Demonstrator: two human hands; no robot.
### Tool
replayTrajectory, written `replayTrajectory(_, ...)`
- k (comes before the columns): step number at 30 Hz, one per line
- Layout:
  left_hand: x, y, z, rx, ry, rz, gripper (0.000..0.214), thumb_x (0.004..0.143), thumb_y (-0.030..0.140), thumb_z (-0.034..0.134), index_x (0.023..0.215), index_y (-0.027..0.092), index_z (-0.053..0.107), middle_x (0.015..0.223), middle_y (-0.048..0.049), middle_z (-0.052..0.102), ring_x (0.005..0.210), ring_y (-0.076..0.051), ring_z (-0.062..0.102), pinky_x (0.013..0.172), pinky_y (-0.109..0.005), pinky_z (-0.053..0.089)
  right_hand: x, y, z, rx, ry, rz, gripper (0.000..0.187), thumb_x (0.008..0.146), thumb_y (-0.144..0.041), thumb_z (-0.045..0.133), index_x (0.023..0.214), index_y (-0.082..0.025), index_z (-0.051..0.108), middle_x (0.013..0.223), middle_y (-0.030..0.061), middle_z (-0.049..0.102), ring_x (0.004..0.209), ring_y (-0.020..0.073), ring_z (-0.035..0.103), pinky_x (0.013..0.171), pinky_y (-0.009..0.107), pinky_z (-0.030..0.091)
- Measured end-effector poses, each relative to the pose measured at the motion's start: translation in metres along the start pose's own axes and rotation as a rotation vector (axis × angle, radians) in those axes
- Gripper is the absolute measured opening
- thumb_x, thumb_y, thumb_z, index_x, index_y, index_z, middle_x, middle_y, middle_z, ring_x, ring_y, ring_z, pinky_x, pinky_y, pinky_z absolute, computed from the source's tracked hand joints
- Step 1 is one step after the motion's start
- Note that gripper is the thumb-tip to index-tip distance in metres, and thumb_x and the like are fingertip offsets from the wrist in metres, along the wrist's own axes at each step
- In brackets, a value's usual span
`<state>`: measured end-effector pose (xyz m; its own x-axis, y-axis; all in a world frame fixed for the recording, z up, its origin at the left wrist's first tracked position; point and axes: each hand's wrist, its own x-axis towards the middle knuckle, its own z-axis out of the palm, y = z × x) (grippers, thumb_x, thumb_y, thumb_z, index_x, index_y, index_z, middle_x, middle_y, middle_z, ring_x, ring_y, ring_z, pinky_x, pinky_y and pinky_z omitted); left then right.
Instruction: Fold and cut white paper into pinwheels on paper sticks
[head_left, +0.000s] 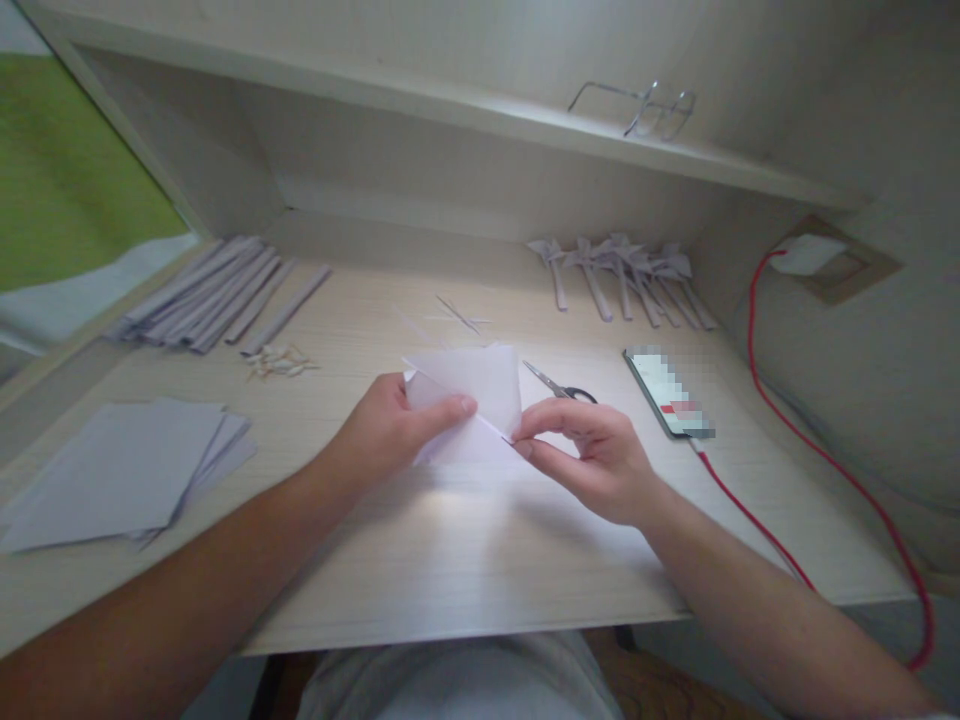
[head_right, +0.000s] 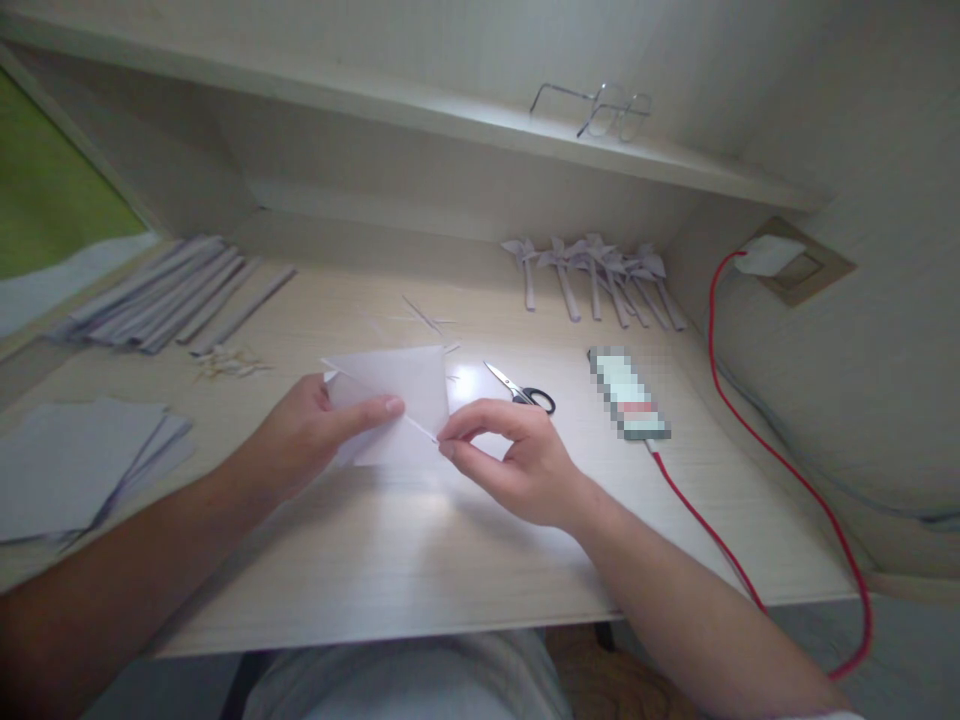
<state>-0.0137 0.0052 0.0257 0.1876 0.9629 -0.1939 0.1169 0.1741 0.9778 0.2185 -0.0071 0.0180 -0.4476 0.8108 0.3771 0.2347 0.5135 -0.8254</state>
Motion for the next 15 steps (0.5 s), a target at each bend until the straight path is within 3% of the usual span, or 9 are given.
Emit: replayTrajectory(15, 0.0001, -0.002, 0.0019, -0.043, -0.01, 0.013, 0.031, 0.074, 0.042, 0.08, 0.085, 0.014, 0.075, 0.075, -0.0036, 0.074, 0.062, -0.018, 0.064, 0.056, -0.025, 0.048, -0.0017, 0.0035, 0.0084, 0.14, 0.12, 0.115, 0.01, 0.087, -0.015, 0.074, 0.094, -0.021, 0.07, 0.085, 0.0025, 0.074, 0.077, 0.0164, 0.07, 0.069, 0.03, 0.057)
